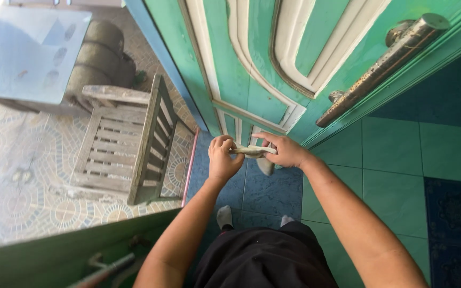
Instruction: Cleaning a wooden entryway door using a spray bottle, sponge, and rag.
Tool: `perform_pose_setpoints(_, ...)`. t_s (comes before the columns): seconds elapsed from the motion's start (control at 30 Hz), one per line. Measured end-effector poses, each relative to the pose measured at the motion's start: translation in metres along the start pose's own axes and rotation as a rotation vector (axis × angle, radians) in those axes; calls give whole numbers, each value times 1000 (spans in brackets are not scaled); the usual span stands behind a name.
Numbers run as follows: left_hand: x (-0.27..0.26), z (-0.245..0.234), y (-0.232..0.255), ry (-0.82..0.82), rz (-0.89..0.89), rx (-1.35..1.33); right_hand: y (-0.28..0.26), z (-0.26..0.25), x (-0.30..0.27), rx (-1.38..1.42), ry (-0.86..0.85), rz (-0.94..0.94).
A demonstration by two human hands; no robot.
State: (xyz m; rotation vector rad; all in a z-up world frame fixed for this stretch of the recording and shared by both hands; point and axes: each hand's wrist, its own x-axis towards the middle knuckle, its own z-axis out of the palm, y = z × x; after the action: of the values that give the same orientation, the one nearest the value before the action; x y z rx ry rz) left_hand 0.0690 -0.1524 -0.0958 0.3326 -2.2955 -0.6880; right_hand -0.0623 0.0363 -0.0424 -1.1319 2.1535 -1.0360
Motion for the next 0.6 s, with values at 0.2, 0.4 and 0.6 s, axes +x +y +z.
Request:
perform_pose_setpoints(0.2, -30, -38, 34, -355, -291, -83, 56, -4, -2, -118, -362, -253)
perform_pose_setpoints(0.4, -101, -67, 86, -129, -393, 11, 11, -19, -8, -13, -706, -237)
perform_pose_setpoints(0.6, -201, -130, 141, 59, -675, 8, -9, 36, 11, -423, -953, -538)
